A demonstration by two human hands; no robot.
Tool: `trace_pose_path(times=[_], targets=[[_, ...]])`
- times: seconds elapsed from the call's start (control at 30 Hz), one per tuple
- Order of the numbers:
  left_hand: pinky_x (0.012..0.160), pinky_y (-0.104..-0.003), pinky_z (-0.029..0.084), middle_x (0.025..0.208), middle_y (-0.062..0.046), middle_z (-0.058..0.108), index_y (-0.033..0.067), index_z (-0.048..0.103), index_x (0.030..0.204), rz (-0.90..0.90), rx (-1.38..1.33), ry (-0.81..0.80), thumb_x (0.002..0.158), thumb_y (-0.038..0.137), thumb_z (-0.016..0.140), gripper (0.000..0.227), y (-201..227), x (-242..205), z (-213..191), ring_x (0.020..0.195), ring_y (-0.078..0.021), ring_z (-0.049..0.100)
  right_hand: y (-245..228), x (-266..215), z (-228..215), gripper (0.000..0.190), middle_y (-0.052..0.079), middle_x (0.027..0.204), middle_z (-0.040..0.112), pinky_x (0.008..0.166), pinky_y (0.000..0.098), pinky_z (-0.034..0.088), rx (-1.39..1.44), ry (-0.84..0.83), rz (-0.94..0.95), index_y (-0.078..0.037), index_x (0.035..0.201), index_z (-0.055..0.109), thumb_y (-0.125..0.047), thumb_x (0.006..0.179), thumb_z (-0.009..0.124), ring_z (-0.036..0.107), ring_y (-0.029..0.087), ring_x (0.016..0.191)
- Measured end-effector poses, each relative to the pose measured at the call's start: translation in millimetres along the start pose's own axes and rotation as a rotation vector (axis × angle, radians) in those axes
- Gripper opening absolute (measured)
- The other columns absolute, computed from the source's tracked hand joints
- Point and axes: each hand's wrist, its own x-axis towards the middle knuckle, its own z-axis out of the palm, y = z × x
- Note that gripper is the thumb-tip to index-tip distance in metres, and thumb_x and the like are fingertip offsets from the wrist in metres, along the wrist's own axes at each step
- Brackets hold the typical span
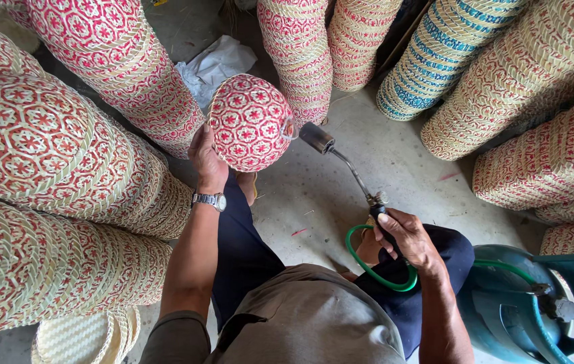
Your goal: The person uses a blowtorch to apply heat to the surface of woven baskets, rotating each basket to treat all sides. The person handles multiple baskets one at a time, placing finished ones aside.
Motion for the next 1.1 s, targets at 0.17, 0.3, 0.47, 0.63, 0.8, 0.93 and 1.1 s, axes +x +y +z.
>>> trace_pose_path(times=[0.17,0.3,0.47,0.63,0.8,0.93,1.1], targets=[[0.088,-0.028,0.056,0.105,-0.007,0.075,-0.0016,0.075,0.113,0.068,0.112,-0.093,0.099,0.011,0.073,0.019,11,5,2,0.093,-0.0125,0.068,-1,3,-3,0.040,0.002,0.064,0.057,0.039,0.0262,0.039,-0.050,-0.034,-0.022,0.001,0.079,0.065,-0.031,0.102,0.058,0.047,0.008,0.046],[0.088,-0.027,0.054,0.106,-0.008,0.075,-0.0019,0.074,0.116,0.073,0.150,-0.081,0.098,0.009,0.075,0.020,15,5,2,0.094,-0.0118,0.067,-8,9,-1,0.043,0.002,0.054,0.052,0.041,0.0263,0.038,-0.094,-0.014,-0.049,0.000,0.079,0.065,-0.032,0.104,0.056,0.045,0.009,0.043],[0.091,-0.035,0.058,0.110,-0.010,0.074,-0.0025,0.071,0.114,-0.092,-0.003,-0.067,0.101,0.012,0.072,0.019,17,7,7,0.098,-0.0181,0.070,-20,21,-8,0.040,0.001,0.055,0.054,0.041,0.0275,0.038,-0.119,0.026,-0.008,0.000,0.079,0.066,-0.031,0.102,0.056,0.045,0.009,0.043],[0.102,-0.052,0.058,0.126,-0.017,0.070,-0.0005,0.060,0.126,-0.372,-0.201,-0.021,0.106,0.021,0.054,0.030,29,9,18,0.115,-0.0297,0.070,-36,27,-26,0.041,0.004,0.055,0.052,0.040,0.0277,0.036,-0.170,0.133,0.023,0.000,0.081,0.065,-0.032,0.104,0.055,0.045,0.010,0.043],[0.106,-0.058,0.053,0.135,-0.018,0.067,0.0015,0.058,0.134,-0.597,-0.280,0.014,0.108,0.033,0.044,0.044,28,12,21,0.125,-0.0337,0.064,-32,22,-31,0.037,0.002,0.064,0.057,0.039,0.0260,0.039,-0.079,0.083,-0.035,0.000,0.082,0.065,-0.030,0.104,0.057,0.047,0.007,0.047],[0.108,-0.061,0.051,0.140,-0.017,0.063,0.0018,0.056,0.137,-0.657,-0.354,0.033,0.110,0.035,0.044,0.044,20,21,19,0.127,-0.0349,0.062,-31,24,-34,0.035,0.001,0.065,0.059,0.038,0.0265,0.039,-0.100,0.119,-0.003,-0.002,0.083,0.065,-0.030,0.101,0.055,0.048,0.007,0.046],[0.109,-0.063,0.049,0.144,-0.016,0.061,0.0046,0.054,0.142,-0.637,-0.431,0.074,0.109,0.038,0.040,0.049,11,28,16,0.130,-0.0371,0.061,-21,13,-30,0.039,0.003,0.060,0.055,0.040,0.0261,0.038,-0.150,0.083,-0.007,0.000,0.082,0.066,-0.032,0.104,0.057,0.046,0.009,0.045]])
